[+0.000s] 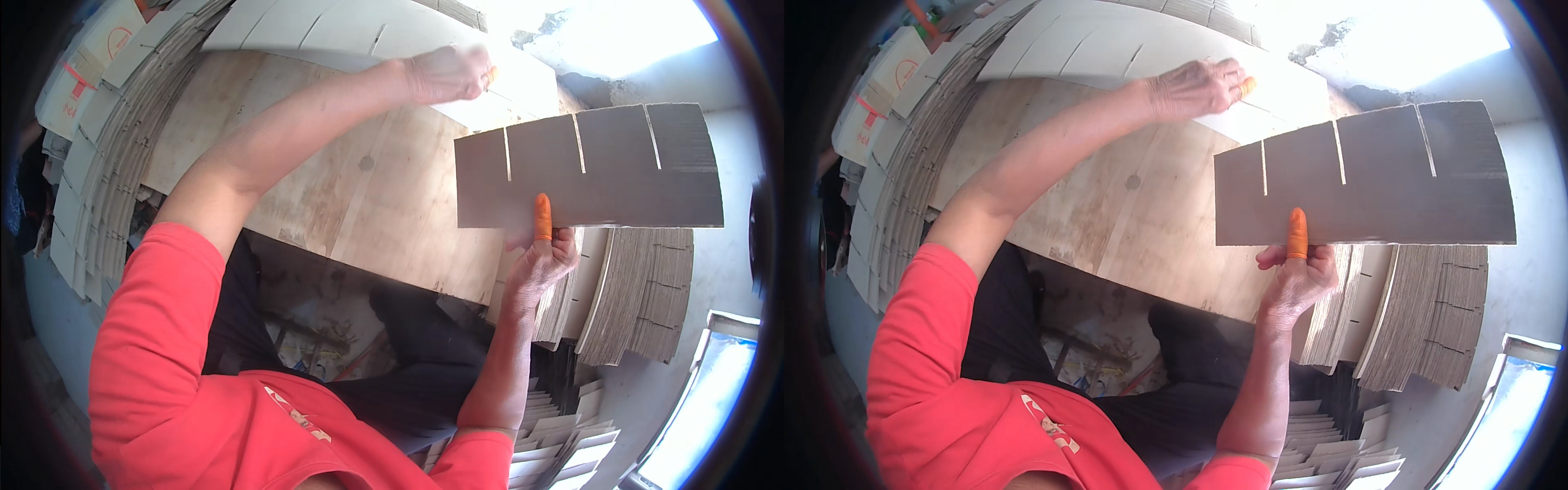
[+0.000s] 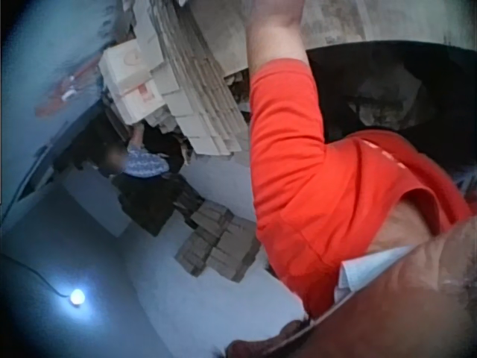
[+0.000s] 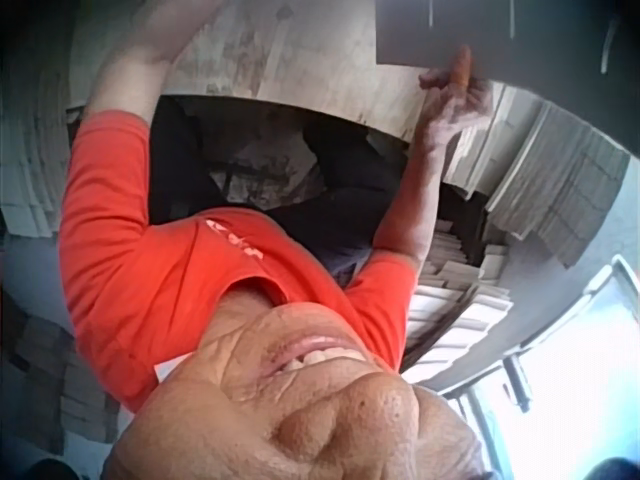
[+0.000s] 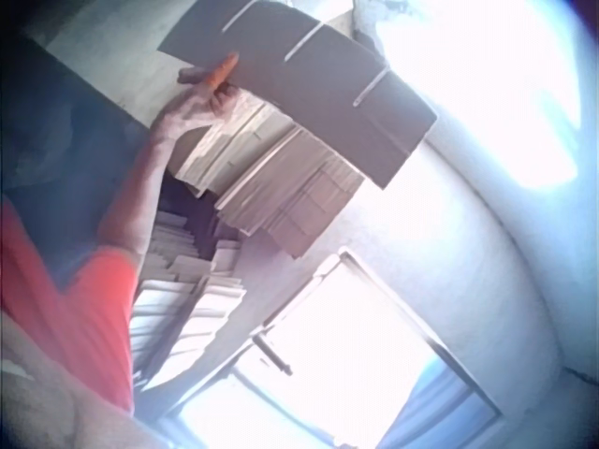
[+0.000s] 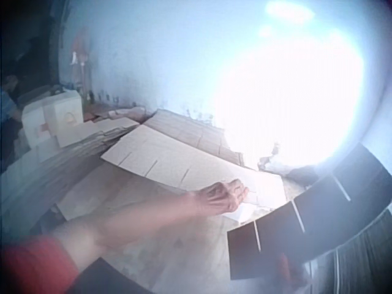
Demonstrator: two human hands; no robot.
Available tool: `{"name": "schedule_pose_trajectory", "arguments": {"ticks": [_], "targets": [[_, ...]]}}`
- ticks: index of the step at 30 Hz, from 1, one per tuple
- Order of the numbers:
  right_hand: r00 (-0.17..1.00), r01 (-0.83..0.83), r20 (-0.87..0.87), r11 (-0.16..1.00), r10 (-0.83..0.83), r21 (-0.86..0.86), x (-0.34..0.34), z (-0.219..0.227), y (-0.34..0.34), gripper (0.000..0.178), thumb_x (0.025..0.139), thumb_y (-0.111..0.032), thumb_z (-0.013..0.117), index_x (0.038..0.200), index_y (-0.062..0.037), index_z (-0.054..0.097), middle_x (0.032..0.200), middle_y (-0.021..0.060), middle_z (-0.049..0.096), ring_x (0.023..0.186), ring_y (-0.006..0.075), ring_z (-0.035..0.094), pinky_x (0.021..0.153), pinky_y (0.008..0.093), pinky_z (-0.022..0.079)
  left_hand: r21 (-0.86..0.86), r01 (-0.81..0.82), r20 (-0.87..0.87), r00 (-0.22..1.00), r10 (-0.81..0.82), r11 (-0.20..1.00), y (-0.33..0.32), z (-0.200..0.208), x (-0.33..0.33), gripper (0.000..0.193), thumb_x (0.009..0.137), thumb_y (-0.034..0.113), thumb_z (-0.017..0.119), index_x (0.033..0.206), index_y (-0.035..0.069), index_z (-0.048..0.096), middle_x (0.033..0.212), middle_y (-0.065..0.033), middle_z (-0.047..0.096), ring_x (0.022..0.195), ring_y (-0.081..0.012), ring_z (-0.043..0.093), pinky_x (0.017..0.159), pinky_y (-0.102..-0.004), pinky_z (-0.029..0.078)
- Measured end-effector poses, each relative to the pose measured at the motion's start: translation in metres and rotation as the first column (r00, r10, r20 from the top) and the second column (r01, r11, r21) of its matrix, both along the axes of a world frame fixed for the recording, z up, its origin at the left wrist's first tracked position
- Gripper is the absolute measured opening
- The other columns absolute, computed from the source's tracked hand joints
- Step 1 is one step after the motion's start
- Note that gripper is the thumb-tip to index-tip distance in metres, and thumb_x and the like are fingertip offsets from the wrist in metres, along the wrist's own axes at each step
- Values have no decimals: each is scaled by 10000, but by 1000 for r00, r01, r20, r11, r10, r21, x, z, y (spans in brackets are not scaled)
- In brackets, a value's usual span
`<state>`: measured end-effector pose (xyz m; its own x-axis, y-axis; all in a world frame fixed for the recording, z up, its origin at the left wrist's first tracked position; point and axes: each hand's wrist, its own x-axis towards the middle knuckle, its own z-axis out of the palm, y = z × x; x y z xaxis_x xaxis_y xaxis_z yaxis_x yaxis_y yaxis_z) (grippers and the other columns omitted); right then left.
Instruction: The person sits on the floor and repeatedly assembles flat cardboard sheets into accordion-style dividers by folding them along pre-scored lines. They handle each unit individually, folding it into a zigzag shape and placing it aside.
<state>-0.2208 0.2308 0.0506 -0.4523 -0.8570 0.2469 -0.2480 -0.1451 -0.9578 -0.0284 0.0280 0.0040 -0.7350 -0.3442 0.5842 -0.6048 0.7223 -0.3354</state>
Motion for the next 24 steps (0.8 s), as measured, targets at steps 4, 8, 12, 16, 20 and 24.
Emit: {"name": "schedule_pose_trajectory", "arguments": {"ticks": [4,8,12,16,20,24], "targets": [[999,-9,-41,1000,10,30,2,2,2,153,901,-136,672,835,0,646,565,35,589,423,78,518,413,221,390,-140,4,197,980,24,990,32,-2,-5,358,736,40,616,1065,-102,633,860,-80,620,920,-157,560,538,-201,535],[999,-38,-27,999,39,20,2,-1,3,147,910,-139,663,873,3,647,567,32,588,422,79,525,422,221,403,-145,63,159,987,-40,987,62,-2,-6,324,678,18,638,969,-124,641,782,-58,586,824,-156,529,474,-182,486],[998,-56,6,998,55,41,3,-5,1,121,915,-112,648,911,9,653,575,30,587,425,76,523,412,213,394,-100,68,151,987,-52,993,91,0,-8,259,635,19,641,860,-108,644,735,-30,535,769,-142,496,437,-197,442],[998,-46,-32,996,48,70,3,-11,-2,103,917,-83,636,943,15,657,627,34,603,432,69,523,399,201,379,-46,151,224,965,-137,988,127,5,-14,185,564,77,648,712,-33,625,744,-27,544,750,-135,492,436,-199,404],[998,-38,-43,995,42,90,8,-19,-4,97,921,-72,627,958,11,661,679,31,613,437,60,519,381,193,360,64,185,256,947,-195,981,173,12,-18,166,600,152,679,691,23,628,778,-17,583,764,-149,511,487,-224,424],[999,-42,-17,992,44,115,7,-25,-6,81,917,-65,630,943,8,651,670,25,604,434,63,518,365,194,350,281,277,-177,956,-234,919,150,1,-20,325,708,304,713,836,16,635,899,-45,620,822,-192,548,585,-307,468]]}}
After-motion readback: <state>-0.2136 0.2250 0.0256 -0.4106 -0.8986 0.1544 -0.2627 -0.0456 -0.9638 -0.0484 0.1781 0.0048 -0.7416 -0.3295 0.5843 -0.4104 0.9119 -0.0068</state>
